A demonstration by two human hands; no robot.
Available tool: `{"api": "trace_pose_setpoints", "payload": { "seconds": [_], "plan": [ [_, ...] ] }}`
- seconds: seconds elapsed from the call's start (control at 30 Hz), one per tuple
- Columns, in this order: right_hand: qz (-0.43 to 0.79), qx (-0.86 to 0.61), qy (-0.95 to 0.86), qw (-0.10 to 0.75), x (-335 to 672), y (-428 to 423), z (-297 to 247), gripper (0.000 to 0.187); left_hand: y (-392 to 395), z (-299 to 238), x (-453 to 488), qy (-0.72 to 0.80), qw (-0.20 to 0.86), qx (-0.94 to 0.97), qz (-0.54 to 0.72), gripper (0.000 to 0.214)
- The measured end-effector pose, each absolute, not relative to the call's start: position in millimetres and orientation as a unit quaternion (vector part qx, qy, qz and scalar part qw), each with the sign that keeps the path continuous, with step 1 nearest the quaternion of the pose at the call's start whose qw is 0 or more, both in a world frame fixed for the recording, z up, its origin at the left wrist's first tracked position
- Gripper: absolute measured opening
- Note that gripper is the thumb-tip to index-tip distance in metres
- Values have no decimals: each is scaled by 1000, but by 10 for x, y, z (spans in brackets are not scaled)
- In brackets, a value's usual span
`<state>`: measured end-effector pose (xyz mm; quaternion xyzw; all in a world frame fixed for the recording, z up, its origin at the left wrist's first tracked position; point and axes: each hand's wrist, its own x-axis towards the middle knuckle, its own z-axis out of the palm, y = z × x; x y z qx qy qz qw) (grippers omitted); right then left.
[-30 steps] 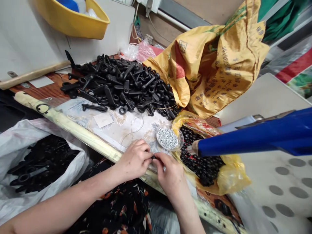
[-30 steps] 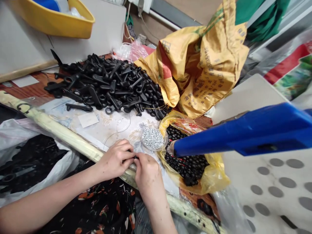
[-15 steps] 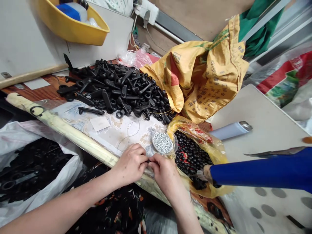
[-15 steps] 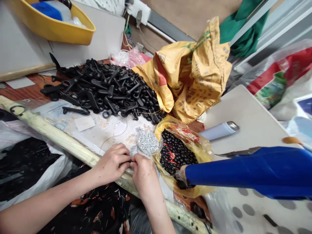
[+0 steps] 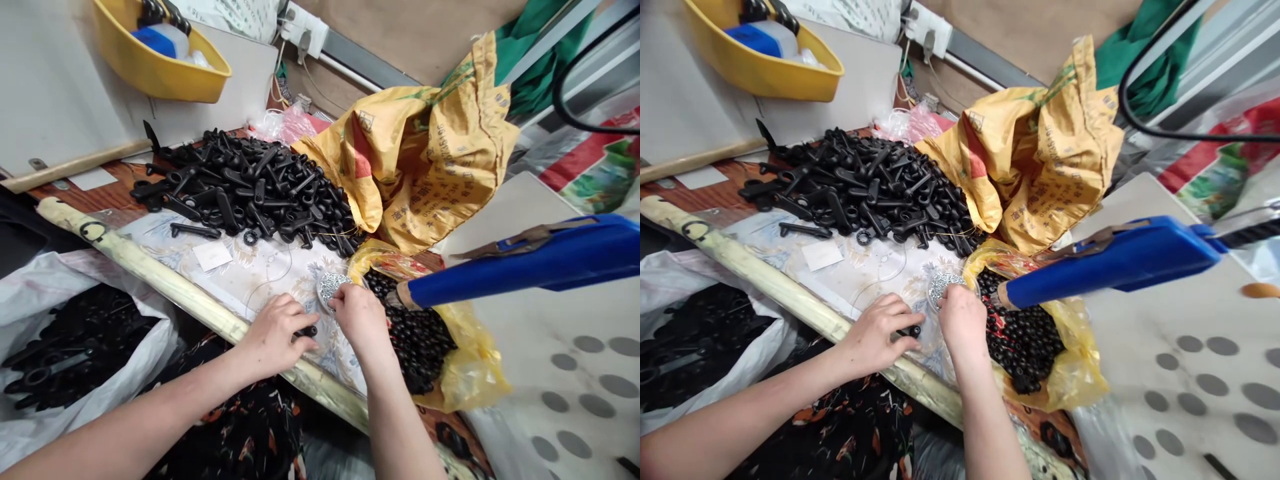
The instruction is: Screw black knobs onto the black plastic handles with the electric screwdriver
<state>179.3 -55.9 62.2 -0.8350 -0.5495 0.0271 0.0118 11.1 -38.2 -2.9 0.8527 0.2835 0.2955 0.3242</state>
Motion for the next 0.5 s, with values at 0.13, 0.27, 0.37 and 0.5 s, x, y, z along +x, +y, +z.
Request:
{"api": "trace_pose_setpoints", "payload": {
  "seconds": [0.13, 0.27, 0.37, 0.5],
  "plan": [
    [33, -836, -548, 10, 1833, -573, 627, 10, -376, -48, 135, 283, 305, 859, 299, 2],
    [52, -833, -550, 30, 1908, -584, 678, 11, -399, -73, 126, 290, 271, 863, 312, 8],
    [56, -833, -549, 46, 1944, -599, 662, 11, -414, -79, 121, 297, 256, 864, 316, 8],
    [32, -831, -550, 77, 1952, -649, 593, 10, -418, -65, 124, 298, 255, 865, 312, 8]
  ]
}}
